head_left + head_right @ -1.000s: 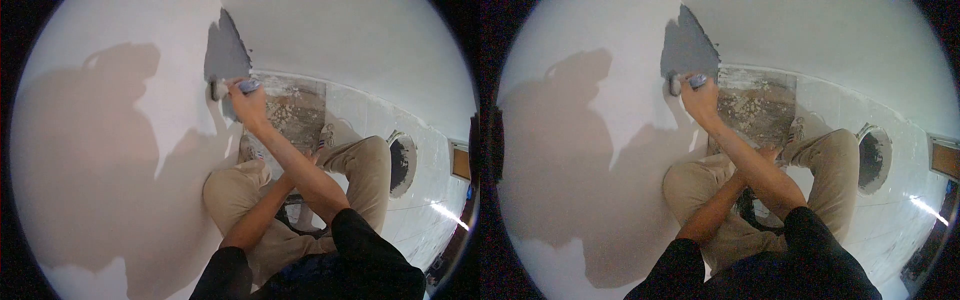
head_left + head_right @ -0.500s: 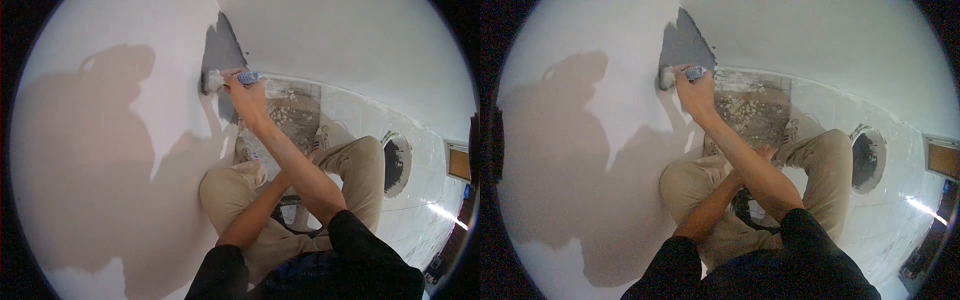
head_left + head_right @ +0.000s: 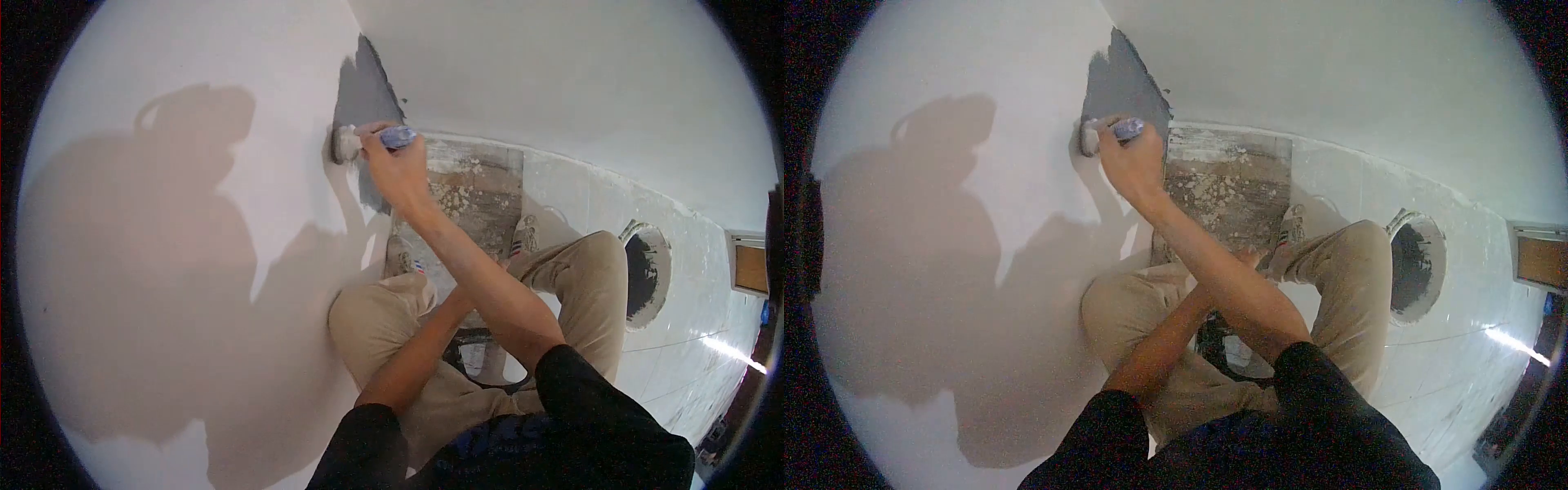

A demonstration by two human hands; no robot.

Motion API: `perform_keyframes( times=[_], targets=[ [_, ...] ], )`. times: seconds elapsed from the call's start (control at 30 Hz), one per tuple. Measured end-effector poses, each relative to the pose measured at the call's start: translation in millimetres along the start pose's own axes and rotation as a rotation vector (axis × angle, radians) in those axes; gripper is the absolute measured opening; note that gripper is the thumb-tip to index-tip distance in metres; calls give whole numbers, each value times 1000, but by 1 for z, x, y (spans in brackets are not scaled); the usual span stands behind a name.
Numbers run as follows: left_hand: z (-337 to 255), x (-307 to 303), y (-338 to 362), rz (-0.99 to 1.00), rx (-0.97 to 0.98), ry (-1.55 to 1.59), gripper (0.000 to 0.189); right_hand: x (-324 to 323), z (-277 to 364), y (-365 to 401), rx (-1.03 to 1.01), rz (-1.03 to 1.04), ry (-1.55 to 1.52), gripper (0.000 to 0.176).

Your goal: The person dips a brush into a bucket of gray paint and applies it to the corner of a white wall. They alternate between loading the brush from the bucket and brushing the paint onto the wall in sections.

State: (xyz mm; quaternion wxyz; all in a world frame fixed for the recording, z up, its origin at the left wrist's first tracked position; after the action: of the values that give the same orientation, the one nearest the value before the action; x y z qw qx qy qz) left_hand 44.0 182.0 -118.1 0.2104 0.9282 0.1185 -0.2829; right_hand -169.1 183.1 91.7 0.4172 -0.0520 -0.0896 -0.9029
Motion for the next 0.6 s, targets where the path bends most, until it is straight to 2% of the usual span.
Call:
perform_keyframes(
  times=[0.07,0.17,0.23,0.3,0.37,0.47,0.57,0.6],
  targets=[
    [-1,0,-2,-2,8,9,48,-7,10,-1,0,65,-365,14],
    [-4,-2,-9,-13,21,22,49,-30,-3,-10,105,-110,-341,15],
    [-8,-2,-13,-16,31,29,49,-25,-49,-27,124,-118,-66,14],
    [-14,-8,-12,-6,30,23,49,-11,-50,-32,78,-103,131,13],
    [-16,-11,-9,3,25,14,49,9,-25,-18,-14,-48,259,14],
    [-13,-6,-8,4,27,27,49,11,-6,-29,-47,-39,-40,13],
    [-12,-4,-8,-10,32,39,50,-17,43,-29,88,-29,-438,13],
    [-12,-5,-9,-18,31,43,50,-20,36,-42,77,-65,-360,13]
  ],
)
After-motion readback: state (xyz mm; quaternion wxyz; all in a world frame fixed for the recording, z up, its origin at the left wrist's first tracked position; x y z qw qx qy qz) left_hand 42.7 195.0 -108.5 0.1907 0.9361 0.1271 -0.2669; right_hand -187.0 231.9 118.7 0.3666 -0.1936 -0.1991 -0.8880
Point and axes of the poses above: each hand's wrist, its own y-axis away from the middle knuckle, its own x-axis out of the palm, z = x × y, the point moved 6 cm from there along -y, towards the middle knuckle, and after that the axes turned 5 degrees about -z, right-handed, at the moved point
